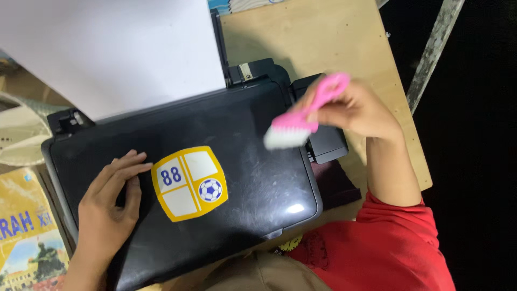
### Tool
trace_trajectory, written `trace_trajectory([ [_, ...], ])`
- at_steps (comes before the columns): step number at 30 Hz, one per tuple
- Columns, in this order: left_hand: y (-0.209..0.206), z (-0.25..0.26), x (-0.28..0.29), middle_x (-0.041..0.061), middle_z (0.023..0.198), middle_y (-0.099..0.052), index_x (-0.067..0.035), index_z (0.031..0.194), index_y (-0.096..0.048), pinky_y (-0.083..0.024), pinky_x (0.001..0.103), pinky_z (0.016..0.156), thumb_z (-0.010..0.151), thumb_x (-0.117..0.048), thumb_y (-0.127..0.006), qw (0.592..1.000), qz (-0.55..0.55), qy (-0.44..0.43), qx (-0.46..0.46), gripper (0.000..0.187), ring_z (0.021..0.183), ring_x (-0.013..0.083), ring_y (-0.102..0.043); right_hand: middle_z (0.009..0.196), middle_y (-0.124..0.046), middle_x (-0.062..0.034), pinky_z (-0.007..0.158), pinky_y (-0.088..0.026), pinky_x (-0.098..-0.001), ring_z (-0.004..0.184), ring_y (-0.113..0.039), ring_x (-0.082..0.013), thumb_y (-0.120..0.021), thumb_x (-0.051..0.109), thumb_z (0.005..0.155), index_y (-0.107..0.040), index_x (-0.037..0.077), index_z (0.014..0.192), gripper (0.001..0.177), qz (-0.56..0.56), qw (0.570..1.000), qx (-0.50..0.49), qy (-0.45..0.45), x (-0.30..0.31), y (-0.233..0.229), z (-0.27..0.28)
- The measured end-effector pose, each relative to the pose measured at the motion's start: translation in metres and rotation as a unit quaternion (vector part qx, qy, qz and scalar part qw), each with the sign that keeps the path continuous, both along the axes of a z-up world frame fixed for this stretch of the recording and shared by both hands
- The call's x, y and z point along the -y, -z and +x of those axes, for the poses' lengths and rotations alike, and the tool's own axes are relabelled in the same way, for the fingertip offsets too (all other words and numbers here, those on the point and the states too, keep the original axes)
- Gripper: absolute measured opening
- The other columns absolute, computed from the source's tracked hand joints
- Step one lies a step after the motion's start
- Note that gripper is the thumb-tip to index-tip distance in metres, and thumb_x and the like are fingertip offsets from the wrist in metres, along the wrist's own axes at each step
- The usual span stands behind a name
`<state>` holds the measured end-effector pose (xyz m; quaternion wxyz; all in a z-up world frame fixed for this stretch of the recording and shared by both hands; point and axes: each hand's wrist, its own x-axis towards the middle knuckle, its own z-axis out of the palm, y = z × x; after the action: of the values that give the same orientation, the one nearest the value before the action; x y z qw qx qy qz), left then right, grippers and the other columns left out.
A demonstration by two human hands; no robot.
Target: The person uses a small pink brush to wipe dust from the top, side, and front of a black printer. They then open the scanner lid and brush the glass surface. The person does not load paper, replace a cartridge, or clear a jam.
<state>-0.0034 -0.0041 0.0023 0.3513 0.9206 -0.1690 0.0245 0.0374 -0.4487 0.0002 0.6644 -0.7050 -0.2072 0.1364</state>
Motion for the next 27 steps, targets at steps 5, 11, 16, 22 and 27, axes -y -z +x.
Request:
trace_trajectory([
  [5, 0.001, -0.001, 0.000, 0.012, 0.127, -0.071, -0.003, 0.112, -0.071, -0.049, 0.042, 0.116, 0.095, 0.007, -0.061, 1.000, 0.003, 0.008, 0.015, 0.022, 0.130, 0.0294, -0.065, 0.115, -0.070, -0.0125, 0.095, -0.063, -0.0353, 0.109, -0.071, -0.0228, -0.062, -0.014, 0.097, -0.064, 0.004, 0.111, 0.023, -0.131, 0.985, 0.109, 0.013, -0.009, -0.001, -0.003],
  [11, 0.003, -0.002, -0.002, 0.013, 0.128, -0.071, -0.003, 0.114, -0.071, -0.050, 0.042, 0.114, 0.095, 0.008, -0.061, 0.999, -0.001, 0.016, 0.038, 0.024, 0.130, 0.0298, -0.065, 0.112, -0.071, -0.0063, 0.094, -0.064, -0.0335, 0.106, -0.073, -0.0188, -0.065, -0.011, 0.098, -0.064, 0.009, 0.110, 0.024, -0.050, 0.996, 0.067, -0.027, -0.015, -0.008, -0.011],
  [16, 0.005, -0.001, -0.004, 0.013, 0.129, -0.070, -0.002, 0.114, -0.070, -0.050, 0.042, 0.114, 0.093, 0.010, -0.060, 0.998, -0.004, 0.032, 0.051, 0.026, 0.130, 0.0306, -0.065, 0.112, -0.071, -0.0081, 0.090, -0.059, -0.0318, 0.105, -0.071, -0.0200, -0.062, -0.014, 0.096, -0.063, 0.004, 0.114, 0.025, -0.151, 0.988, 0.027, 0.024, -0.038, -0.008, -0.023],
  [22, 0.006, -0.002, -0.006, 0.013, 0.128, -0.070, -0.001, 0.114, -0.069, -0.051, 0.042, 0.112, 0.091, 0.011, -0.060, 0.997, -0.015, 0.041, 0.062, 0.027, 0.130, 0.0311, -0.065, 0.112, -0.075, -0.0053, 0.085, -0.063, -0.0301, 0.101, -0.075, -0.0201, -0.066, -0.006, 0.095, -0.063, 0.008, 0.114, 0.024, -0.112, 0.991, 0.063, -0.029, -0.061, -0.031, -0.034],
  [27, 0.006, -0.002, -0.006, 0.014, 0.126, -0.070, -0.001, 0.114, -0.069, -0.052, 0.041, 0.110, 0.091, 0.011, -0.061, 0.996, -0.022, 0.046, 0.068, 0.028, 0.130, 0.0313, -0.065, 0.116, -0.075, -0.0074, 0.074, -0.058, -0.0331, 0.091, -0.076, -0.0270, -0.067, -0.002, 0.088, -0.069, 0.009, 0.117, 0.031, -0.365, 0.911, 0.191, -0.004, -0.083, -0.040, -0.042],
])
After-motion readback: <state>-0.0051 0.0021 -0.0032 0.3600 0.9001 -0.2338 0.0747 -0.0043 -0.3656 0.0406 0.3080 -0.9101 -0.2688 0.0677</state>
